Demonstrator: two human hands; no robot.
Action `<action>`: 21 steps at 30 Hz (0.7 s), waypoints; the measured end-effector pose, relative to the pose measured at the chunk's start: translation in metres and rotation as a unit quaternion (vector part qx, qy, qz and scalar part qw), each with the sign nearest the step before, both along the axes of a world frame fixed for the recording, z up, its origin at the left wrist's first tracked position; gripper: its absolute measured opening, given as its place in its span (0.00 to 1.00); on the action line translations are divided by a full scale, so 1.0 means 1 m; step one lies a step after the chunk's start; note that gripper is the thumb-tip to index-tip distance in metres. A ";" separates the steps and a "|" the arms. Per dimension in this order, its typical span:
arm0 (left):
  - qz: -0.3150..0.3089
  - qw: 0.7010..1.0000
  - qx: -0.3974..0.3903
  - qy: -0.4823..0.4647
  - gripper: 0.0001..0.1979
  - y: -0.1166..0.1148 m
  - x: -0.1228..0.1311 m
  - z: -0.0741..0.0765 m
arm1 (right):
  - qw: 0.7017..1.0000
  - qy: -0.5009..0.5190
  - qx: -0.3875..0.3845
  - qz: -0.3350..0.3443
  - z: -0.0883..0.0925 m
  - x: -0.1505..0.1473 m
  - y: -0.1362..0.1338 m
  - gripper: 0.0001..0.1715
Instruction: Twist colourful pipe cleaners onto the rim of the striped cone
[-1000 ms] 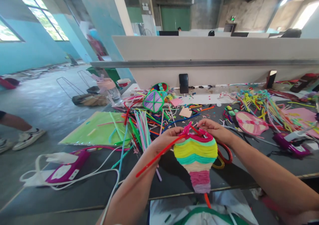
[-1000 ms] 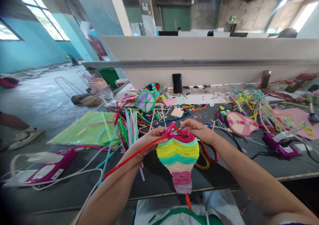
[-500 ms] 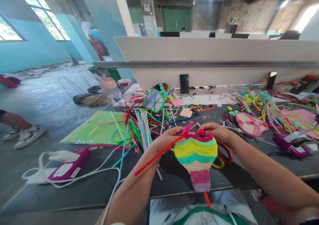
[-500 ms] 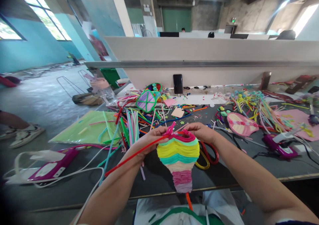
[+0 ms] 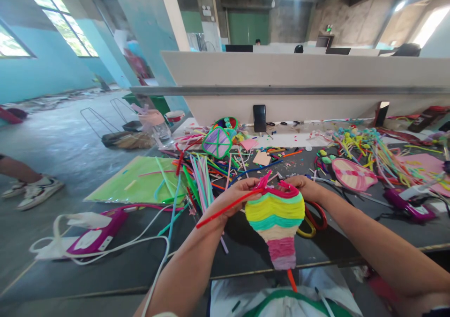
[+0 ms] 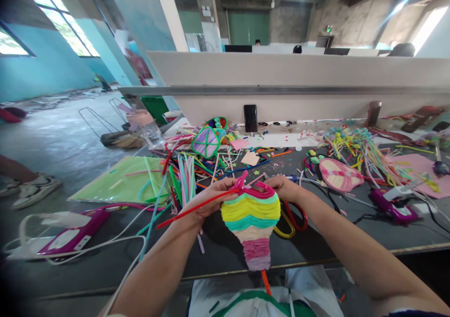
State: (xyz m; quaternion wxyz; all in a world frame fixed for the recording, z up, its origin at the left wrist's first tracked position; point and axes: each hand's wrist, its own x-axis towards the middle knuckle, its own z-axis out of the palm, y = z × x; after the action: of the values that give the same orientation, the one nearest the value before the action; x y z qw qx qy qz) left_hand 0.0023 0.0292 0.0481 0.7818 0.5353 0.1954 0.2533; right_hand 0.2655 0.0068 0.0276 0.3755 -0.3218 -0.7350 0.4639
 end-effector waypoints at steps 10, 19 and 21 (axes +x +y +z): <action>0.003 1.000 -0.015 0.016 0.24 0.003 0.001 -0.004 | 0.964 0.150 -0.211 -0.050 0.018 -0.013 -0.017 0.16; 0.013 1.000 -0.006 0.010 0.23 0.002 0.004 -0.004 | 0.941 -0.257 0.133 -0.173 0.059 -0.042 -0.034 0.13; 0.014 1.000 -0.007 0.010 0.21 0.001 0.004 -0.003 | 0.931 -0.245 0.194 -0.189 0.056 -0.049 -0.035 0.12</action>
State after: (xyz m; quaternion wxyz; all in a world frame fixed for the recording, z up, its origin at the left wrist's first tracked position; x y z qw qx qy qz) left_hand 0.0060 0.0303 0.0449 0.7798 0.5298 0.2121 0.2573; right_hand 0.2163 -0.0282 0.0838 0.3198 -0.4796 -0.8051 0.1396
